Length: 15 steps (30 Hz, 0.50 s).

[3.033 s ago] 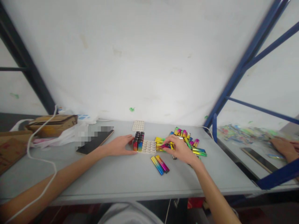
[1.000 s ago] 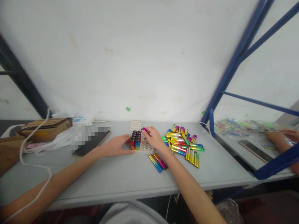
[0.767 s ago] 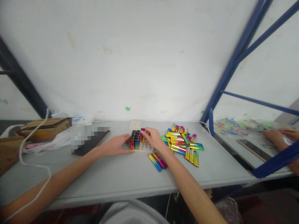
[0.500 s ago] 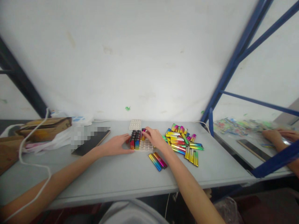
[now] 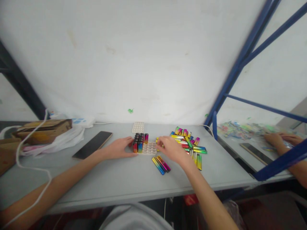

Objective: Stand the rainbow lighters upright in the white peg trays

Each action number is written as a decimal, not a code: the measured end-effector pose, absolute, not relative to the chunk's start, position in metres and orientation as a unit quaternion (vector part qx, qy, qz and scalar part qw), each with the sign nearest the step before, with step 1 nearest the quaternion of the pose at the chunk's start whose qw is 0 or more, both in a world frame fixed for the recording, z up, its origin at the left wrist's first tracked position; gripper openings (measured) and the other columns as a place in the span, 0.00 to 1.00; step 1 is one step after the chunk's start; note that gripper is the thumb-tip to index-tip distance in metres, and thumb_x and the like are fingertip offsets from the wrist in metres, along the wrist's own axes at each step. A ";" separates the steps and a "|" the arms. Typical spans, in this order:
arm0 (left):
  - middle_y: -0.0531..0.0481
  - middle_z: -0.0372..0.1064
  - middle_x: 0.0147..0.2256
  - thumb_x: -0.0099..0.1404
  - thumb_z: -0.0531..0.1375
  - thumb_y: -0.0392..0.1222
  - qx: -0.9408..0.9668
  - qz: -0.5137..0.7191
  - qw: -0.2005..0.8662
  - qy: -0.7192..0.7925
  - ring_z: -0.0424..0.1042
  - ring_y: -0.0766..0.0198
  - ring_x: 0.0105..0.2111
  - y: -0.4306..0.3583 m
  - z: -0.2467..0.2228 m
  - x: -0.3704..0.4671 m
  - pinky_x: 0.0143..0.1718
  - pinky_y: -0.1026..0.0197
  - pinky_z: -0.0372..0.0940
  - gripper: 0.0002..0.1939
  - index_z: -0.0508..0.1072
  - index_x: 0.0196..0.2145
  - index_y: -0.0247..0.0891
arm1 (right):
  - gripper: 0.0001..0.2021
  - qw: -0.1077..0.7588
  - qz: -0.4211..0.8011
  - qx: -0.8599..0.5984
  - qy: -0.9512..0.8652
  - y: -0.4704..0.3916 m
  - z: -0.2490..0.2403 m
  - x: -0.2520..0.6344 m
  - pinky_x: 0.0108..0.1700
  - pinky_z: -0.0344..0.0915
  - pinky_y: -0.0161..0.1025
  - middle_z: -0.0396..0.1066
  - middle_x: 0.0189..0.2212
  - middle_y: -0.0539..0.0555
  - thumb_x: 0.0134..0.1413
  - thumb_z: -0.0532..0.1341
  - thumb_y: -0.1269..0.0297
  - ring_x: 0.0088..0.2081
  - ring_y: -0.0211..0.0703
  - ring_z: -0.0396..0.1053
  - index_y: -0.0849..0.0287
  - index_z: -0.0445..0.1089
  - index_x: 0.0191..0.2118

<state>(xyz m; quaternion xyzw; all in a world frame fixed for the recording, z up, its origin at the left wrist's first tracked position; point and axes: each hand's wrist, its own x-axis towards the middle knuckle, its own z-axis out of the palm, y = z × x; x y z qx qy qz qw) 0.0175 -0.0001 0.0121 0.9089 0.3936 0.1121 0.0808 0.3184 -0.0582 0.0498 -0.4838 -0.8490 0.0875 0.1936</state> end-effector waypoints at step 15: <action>0.42 0.74 0.45 0.62 0.61 0.67 0.905 0.100 0.081 0.405 0.75 0.47 0.44 -0.003 0.017 0.019 0.44 0.55 0.67 0.31 0.73 0.50 0.38 | 0.08 0.178 0.006 -0.574 -0.800 -0.121 0.015 0.341 0.46 0.67 0.44 0.75 0.39 0.58 0.66 0.59 0.61 0.43 0.52 0.73 0.57 0.74 0.39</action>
